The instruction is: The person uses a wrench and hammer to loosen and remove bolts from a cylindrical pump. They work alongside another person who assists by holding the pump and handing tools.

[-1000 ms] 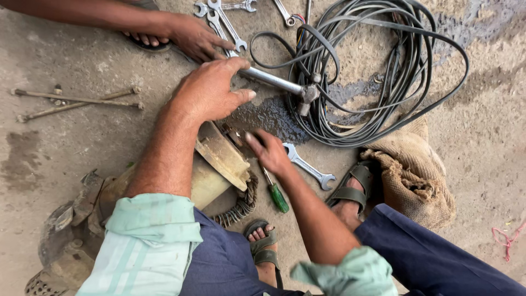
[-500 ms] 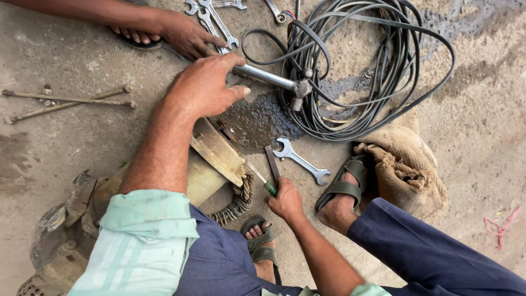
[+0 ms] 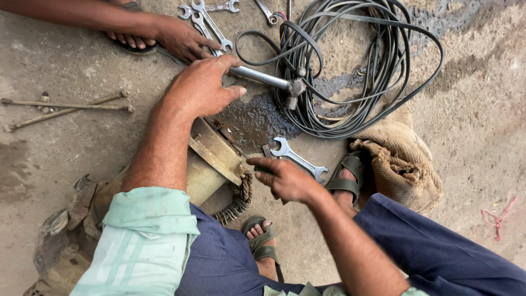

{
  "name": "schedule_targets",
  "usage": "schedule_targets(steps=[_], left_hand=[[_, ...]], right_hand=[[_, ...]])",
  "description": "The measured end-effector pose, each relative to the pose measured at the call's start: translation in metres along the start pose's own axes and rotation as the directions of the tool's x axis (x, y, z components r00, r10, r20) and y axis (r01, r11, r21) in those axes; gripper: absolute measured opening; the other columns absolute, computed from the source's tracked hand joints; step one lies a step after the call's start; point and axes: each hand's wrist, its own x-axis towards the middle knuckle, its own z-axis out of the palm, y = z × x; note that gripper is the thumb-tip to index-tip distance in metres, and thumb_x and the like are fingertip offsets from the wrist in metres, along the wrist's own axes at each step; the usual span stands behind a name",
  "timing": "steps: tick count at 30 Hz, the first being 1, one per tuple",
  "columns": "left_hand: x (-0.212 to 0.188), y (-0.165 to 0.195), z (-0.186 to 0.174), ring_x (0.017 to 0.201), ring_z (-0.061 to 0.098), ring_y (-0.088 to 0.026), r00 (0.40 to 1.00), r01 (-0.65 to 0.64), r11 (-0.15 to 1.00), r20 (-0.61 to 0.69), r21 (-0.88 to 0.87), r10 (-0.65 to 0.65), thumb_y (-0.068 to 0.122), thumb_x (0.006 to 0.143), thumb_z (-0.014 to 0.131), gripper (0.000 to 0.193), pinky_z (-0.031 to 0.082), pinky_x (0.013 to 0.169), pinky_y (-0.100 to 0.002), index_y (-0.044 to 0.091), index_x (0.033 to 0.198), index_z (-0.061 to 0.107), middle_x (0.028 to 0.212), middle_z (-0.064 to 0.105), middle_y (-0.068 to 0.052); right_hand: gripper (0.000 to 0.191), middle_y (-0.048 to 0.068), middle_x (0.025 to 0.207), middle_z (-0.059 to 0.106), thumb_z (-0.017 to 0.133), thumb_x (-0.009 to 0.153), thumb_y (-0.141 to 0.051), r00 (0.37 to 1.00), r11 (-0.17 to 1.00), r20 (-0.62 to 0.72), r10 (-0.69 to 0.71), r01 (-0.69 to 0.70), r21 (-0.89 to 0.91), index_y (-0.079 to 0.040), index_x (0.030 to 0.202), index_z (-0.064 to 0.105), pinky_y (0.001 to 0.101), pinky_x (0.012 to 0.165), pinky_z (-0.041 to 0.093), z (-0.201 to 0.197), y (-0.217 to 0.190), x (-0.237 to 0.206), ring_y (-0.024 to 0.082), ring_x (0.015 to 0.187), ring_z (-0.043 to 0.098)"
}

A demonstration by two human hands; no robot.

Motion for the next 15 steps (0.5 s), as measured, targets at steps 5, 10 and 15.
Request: schedule_targets(steps=[5, 10, 15], left_hand=[[-0.003, 0.009, -0.003, 0.124, 0.061, -0.031, 0.994, -0.090, 0.996, -0.054, 0.012, 0.090, 0.037, 0.087, 0.077, 0.061, 0.049, 0.101, -0.052, 0.022, 0.142, 0.056, 0.136, 0.063, -0.012], [0.000, 0.016, 0.002, 0.123, 0.063, -0.032, 0.994, -0.094, 0.996, -0.054, 0.007, 0.094, 0.036, 0.087, 0.077, 0.061, 0.050, 0.102, -0.051, 0.022, 0.142, 0.056, 0.135, 0.064, -0.012], [0.000, 0.024, 0.003, 0.123, 0.062, -0.034, 0.982, -0.166, 0.986, -0.096, -0.013, 0.164, 0.035, 0.086, 0.079, 0.061, 0.049, 0.100, -0.051, 0.019, 0.141, 0.057, 0.134, 0.064, -0.014]], right_hand=[[0.057, 0.008, 0.082, 0.064, 0.055, 0.099, -0.036, 0.991, 0.940, 0.130, 0.008, -0.052, 0.336, -0.018, 0.153, 0.042, 0.0297, 0.041, 0.046, -0.033, -0.002, 0.002, 0.011, 0.049, 0.056], [0.047, 0.003, 0.076, 0.058, 0.056, 0.101, -0.035, 0.993, 0.910, 0.115, 0.034, -0.078, 0.406, -0.015, 0.142, 0.048, 0.0268, 0.038, 0.045, -0.032, 0.001, -0.002, 0.010, 0.050, 0.053], [0.043, 0.005, 0.073, 0.057, 0.061, 0.099, -0.026, 0.997, 0.808, -0.077, 0.023, 0.027, 0.589, -0.013, 0.138, 0.047, 0.0284, 0.036, 0.042, -0.001, 0.008, -0.021, 0.012, 0.048, 0.054]])
